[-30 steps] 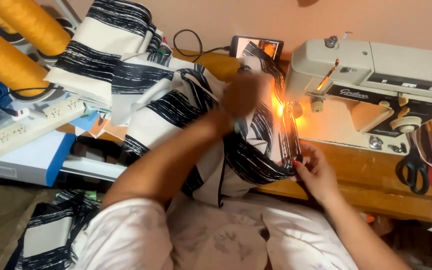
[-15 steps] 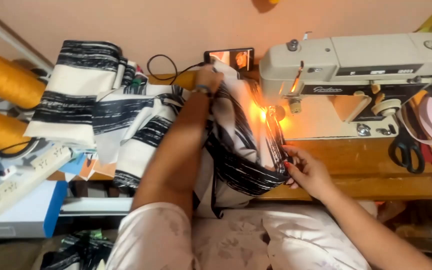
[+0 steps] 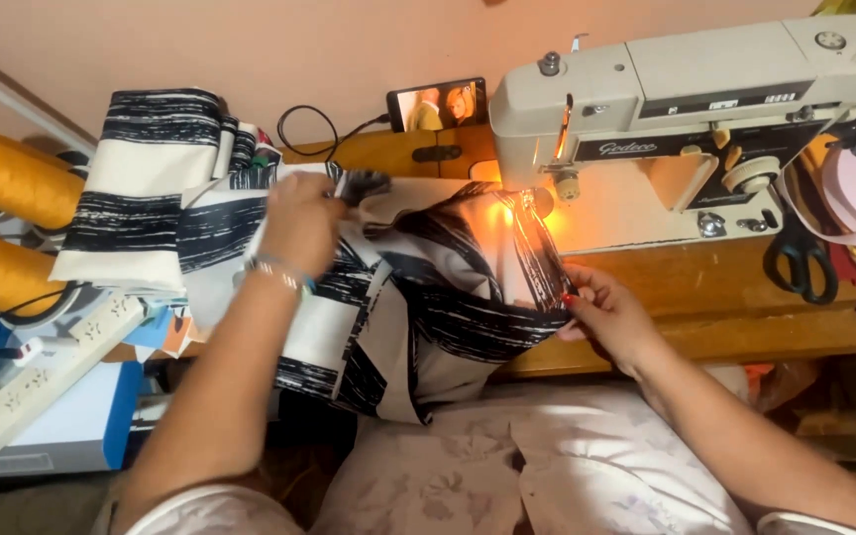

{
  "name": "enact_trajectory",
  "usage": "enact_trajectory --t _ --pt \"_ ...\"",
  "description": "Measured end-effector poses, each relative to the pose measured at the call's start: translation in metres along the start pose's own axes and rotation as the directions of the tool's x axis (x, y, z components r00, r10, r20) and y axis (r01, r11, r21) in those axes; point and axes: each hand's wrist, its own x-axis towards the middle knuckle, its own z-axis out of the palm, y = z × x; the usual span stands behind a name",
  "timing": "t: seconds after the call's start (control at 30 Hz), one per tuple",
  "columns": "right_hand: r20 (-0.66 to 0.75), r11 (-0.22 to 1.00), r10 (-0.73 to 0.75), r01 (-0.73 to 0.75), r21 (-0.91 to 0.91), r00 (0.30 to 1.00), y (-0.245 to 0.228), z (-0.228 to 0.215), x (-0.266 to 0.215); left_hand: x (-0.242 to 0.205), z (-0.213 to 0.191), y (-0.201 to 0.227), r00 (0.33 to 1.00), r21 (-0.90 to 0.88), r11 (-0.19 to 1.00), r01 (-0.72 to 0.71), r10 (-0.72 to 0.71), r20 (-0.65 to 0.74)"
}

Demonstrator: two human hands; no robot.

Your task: Sewing fabric pieces together using an industrial sewing machine

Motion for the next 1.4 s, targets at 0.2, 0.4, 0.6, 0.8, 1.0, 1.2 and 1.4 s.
enact_trajectory --t 0.2,0.4,0.6,0.8,1.0,1.2,1.4 --pt "-0.03 0.998 -0.001 -0.001 -0.058 1.0 0.0 0.01 -0.028 -0.029 -0.122 0.155 0.901 -0.694 0.625 -0.357 0.426 -0.08" --pt "0.552 0.176 -0.583 0.756 -0.63 0.596 -0.063 0.054 -0.057 -0.052 -0.065 0.194 0.93 -0.468 0.808 -0.358 0.353 -0.103" --pt "0.596 0.251 -0.668 0.889 -0.382 0.445 -0.062 0.064 -0.047 -0.041 -0.151 0.199 0.899 -0.487 0.848 -0.207 0.362 0.248" --pt "0.416 0.524 -0.709 0.82 -0.231 0.57 -0.101 0.026 -0.058 -0.057 -0.068 0.111 0.976 -0.419 0.903 -0.093 0.167 0.143" --pt "0.411 0.594 -0.576 0.708 -0.382 0.706 -0.074 0.008 -0.039 0.009 -0.103 -0.071 0.97 0.464 0.883 -0.072 -0.045 0.237" --pt "0.425 0.723 -0.449 0.599 -0.344 0.786 -0.077 0.031 -0.032 0.034 -0.201 -0.015 0.972 0.019 1.0 0.003 0.001 -0.233" --pt "0.526 0.448 -0.217 0.563 -0.695 0.822 -0.119 0.035 -0.059 0.023 -0.284 0.095 0.908 -0.558 0.812 -0.17 -0.091 -0.409"
